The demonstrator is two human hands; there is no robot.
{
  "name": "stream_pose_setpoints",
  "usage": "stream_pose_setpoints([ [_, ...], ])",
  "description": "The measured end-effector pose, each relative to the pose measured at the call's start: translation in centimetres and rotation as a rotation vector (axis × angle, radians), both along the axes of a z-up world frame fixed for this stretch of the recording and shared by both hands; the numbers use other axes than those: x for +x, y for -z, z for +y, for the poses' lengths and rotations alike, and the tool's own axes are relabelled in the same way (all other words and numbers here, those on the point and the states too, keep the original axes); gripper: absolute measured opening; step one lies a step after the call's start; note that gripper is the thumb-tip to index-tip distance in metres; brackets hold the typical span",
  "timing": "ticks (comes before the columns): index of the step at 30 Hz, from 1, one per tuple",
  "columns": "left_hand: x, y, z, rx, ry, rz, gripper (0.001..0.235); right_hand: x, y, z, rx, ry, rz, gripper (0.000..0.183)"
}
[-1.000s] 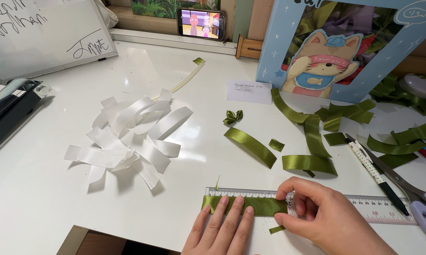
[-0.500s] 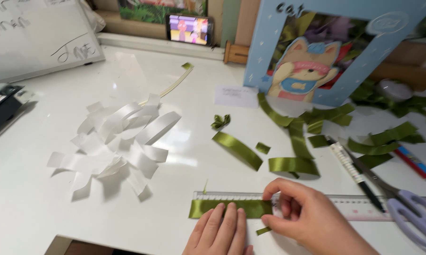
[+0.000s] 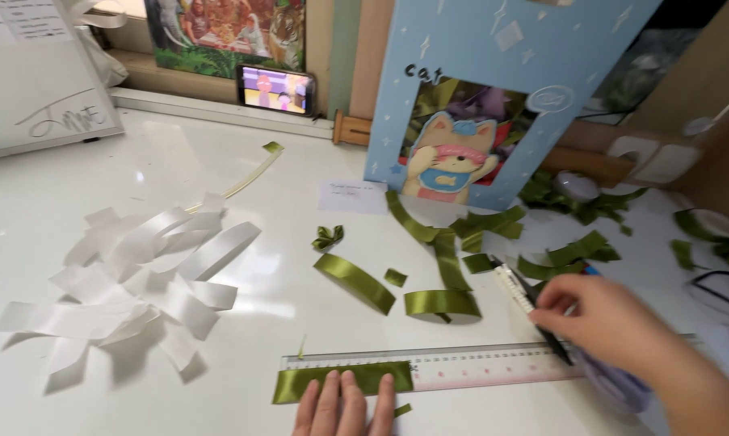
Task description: Preparing decorative ribbons for gift packaging by measuring, marking, cutting, and heat-sealing the ends.
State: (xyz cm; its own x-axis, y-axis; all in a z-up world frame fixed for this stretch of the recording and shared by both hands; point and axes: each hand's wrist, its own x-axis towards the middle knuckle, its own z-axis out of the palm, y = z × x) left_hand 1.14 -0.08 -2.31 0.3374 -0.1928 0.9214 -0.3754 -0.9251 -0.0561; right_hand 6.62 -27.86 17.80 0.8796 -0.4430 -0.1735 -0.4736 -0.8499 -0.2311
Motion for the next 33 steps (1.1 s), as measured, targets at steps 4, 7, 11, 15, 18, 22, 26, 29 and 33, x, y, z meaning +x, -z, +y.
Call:
stream_pose_setpoints([
  [4,-0.2,0.2,-0.5,-0.010,-0.070,0.018,0.024,0.9,0.4,0.7,-0.102,-0.047,0.198,0.023],
  [7,-0.8,-1.1,-0.3,-0.018,-0.075,0.005,0.027,2.4,2.8,-1.5,-0.157,-0.085,0.180,0.023],
  [11,-1.0,-1.5,0.2,-0.015,-0.050,0.000,0.031,3.4,3.3,-2.0,-0.153,-0.134,0.131,0.015],
  [15,-1.2,-2.3,-0.1,-0.080,-0.074,0.004,0.021,2.2,-0.1,0.3,0.138,0.029,-0.035,0.019],
  [18,-1.8,-2.6,0.1,-0.113,-0.044,0.064,0.064,1.2,-2.5,2.6,0.529,0.128,-0.215,0.062],
  [22,-2.0,-2.4,0.3,-0.074,-0.036,0.080,0.065,2.0,-1.4,2.5,0.829,0.009,-0.319,0.085],
  [26,-2.0,-2.6,0.4,-0.081,-0.034,0.089,0.065,3.0,-0.5,2.9,0.967,-0.131,-0.286,0.074],
  [29,-2.0,-2.9,0.6,-0.067,-0.039,0.095,0.064,4.2,1.0,1.5,1.094,-0.477,-0.228,0.086],
  [33,-2.2,-3.3,0.9,-0.052,-0.018,0.129,0.063,4.1,0.2,3.6,1.162,-0.552,-0.232,0.081],
])
